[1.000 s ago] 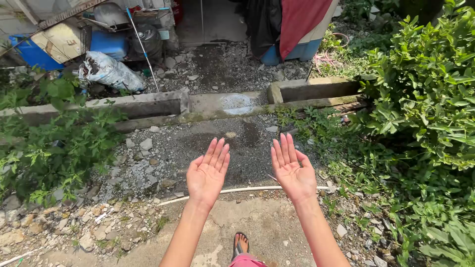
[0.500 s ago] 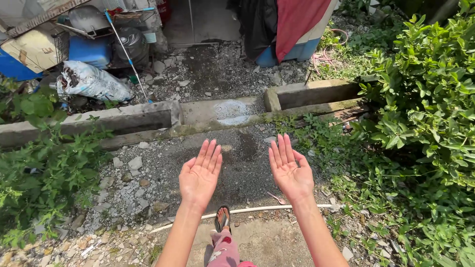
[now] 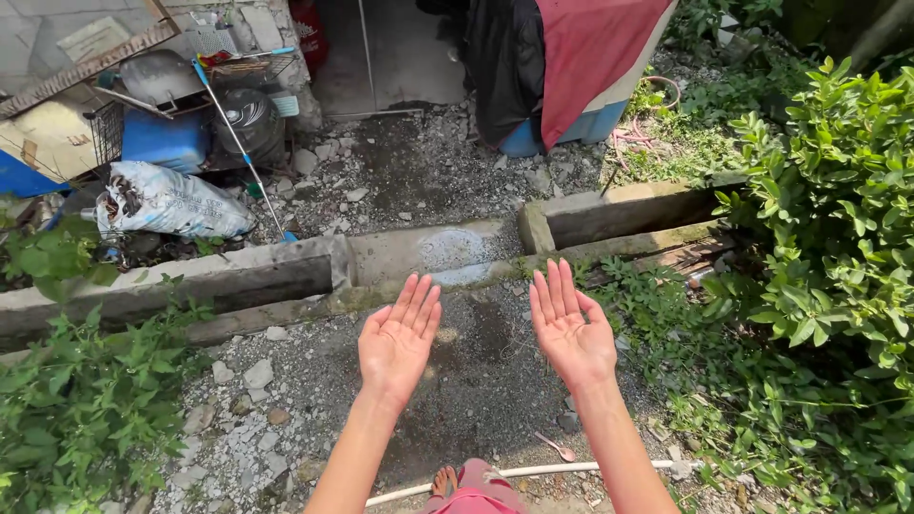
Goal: Removing wet laundry from a washing machine and hanging it on a drying rack.
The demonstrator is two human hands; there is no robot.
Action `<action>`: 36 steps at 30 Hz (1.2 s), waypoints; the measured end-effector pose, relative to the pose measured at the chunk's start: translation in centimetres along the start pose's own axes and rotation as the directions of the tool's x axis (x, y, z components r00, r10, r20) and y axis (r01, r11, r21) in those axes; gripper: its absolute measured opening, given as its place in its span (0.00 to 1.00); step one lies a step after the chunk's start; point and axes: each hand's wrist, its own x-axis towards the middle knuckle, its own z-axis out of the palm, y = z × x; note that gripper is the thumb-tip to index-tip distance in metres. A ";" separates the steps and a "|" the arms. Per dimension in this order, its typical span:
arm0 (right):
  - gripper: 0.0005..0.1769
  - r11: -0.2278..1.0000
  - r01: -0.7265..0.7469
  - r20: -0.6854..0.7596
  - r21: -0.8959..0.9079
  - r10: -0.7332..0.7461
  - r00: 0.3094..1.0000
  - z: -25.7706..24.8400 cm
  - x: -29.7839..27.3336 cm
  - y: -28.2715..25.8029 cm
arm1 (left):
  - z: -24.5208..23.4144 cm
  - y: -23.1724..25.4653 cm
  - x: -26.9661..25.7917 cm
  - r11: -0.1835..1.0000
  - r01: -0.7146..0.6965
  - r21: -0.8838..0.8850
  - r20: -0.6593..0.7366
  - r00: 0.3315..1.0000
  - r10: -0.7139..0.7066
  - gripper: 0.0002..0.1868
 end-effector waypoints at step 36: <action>0.28 0.991 0.005 -0.097 -0.136 -0.018 0.995 7.5 45.8 -5.3 | 6.0 10.1 43.0 0.995 -0.053 0.081 -0.019 0.998 0.055 0.31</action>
